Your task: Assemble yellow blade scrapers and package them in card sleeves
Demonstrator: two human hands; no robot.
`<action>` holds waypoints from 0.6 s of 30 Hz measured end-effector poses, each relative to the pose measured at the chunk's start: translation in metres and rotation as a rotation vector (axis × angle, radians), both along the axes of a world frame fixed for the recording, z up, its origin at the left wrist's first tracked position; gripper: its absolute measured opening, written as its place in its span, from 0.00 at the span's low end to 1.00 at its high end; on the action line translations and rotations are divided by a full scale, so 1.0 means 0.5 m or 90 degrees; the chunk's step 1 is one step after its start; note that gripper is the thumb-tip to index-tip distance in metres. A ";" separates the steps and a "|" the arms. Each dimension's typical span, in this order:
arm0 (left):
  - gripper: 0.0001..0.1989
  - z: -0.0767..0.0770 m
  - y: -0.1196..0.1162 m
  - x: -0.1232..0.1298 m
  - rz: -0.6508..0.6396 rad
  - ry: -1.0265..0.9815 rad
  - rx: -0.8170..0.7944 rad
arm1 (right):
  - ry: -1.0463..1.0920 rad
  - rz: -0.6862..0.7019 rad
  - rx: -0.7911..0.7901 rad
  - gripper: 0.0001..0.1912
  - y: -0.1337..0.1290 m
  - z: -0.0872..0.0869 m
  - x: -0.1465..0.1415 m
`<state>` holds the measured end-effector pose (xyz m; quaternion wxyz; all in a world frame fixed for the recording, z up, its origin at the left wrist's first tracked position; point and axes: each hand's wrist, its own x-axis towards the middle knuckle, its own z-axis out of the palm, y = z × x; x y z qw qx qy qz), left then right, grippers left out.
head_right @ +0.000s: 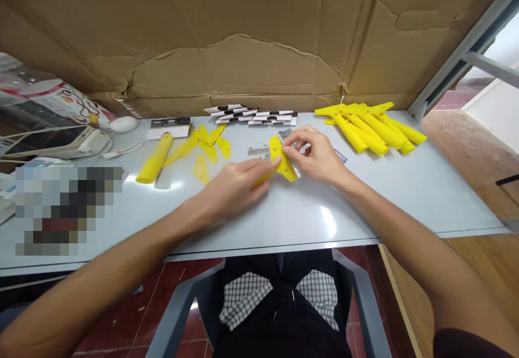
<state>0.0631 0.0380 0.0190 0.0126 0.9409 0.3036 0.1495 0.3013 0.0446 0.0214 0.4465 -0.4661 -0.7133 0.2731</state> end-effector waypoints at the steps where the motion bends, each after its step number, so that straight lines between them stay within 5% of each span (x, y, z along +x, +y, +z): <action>1: 0.25 0.000 -0.006 0.003 -0.003 0.017 -0.003 | 0.012 0.001 -0.011 0.07 0.000 -0.002 -0.001; 18: 0.26 0.009 -0.032 0.019 0.016 0.164 0.043 | -0.011 0.015 0.056 0.02 -0.011 0.000 -0.014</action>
